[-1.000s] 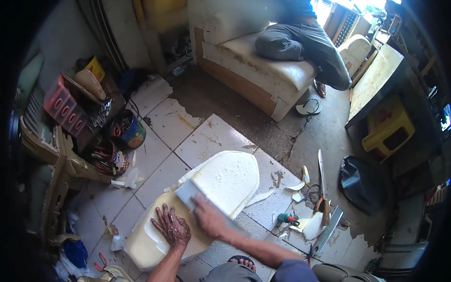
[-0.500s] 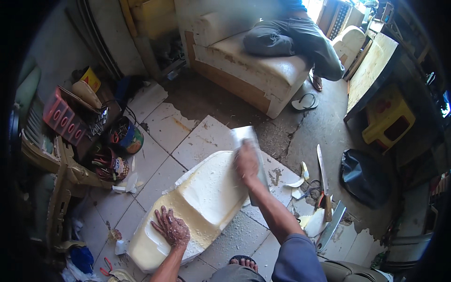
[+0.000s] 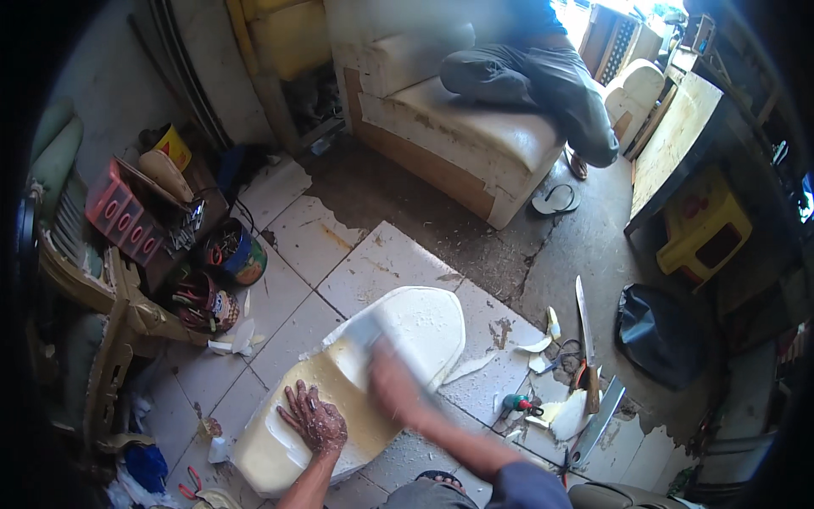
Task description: The person shapes a piece of seat foam using a long blade, slicing off thin layers to contour the surface and then uses a coarse sanding block to smooth the edges.
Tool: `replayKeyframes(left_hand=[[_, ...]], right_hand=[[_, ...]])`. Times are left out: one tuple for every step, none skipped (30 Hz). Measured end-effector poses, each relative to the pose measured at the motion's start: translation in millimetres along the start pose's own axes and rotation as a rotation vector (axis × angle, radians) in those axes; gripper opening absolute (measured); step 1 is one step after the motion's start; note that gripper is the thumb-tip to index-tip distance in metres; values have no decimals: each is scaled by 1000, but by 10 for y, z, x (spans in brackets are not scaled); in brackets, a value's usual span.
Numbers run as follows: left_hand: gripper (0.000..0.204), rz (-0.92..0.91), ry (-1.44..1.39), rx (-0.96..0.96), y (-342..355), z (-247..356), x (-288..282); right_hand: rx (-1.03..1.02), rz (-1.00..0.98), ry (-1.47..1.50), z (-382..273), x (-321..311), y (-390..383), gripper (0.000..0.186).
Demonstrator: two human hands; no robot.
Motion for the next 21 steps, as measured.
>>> replayKeyframes(left_hand=[[48,-20,20,-27,-45,-120,-54],[48,-55,-11,-32,-28,-77,-31],[48,-11,4,-8,-7,-138,-60],[48,9,-21,29,-45,-47,-18],[48,36,-22,55,-80,-53,-18],[49,46,-25,46,-69,-97,-48],[49,13,-56,44,-71,89,3],[49,-12,-43,19,-58,79,5],[49,-33,-27,-7,-46,57,-8],[49,-41,-27,-13,-38,26,-21],[49,-46,-39,-15,-49,30,-10],[49,-48,-25,-30,-40,-61,-15],[49,-39,-34,-27,-38,-94,-25],[49,-16,-31,-23,1,-159,-73],[49,-12,-25,-19,-32,-237,-116],[49,-13,-41,43,-69,-49,-32],[49,-6,-17,39,-103,-94,-12],[49,15,-16,42,-65,-43,18],[49,16,-30,50,-91,79,61],[49,-34,-43,27,-88,191,85],[49,-25,-44,32,-59,160,76]], right_hand=[[-103,-194,40,-558,52,-167,43],[-101,-259,9,-475,52,-185,44],[-103,-329,16,-404,199,-233,45],[168,-222,266,221,75,-40,45],[280,61,391,559,-289,210,44],[241,83,154,643,-633,532,47],[354,131,-181,1232,-696,606,49],[435,167,-183,1265,-618,585,50],[512,204,-182,1221,-504,588,51],[315,211,-48,879,-256,335,47],[112,219,73,503,-17,-88,44],[100,56,75,-48,234,-339,48],[100,-116,64,-530,277,-525,53],[172,-223,177,-509,222,-323,53],[257,-344,292,-358,102,-96,54],[233,-157,425,296,-184,29,54],[429,-78,488,743,-503,388,54],[619,34,546,1187,-931,732,53],[664,-17,373,1507,-976,664,54],[704,-83,208,1823,-1000,588,56],[622,-100,-139,1691,-587,321,54]])
Point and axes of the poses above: each hand's wrist, its own y-axis towards the middle knuckle, its own x-axis out of the palm, z = x × y, the point moved 7 cm from there along y, towards the middle knuckle, and after that the axes turned 12 degrees about z, right-handed, at the moved point
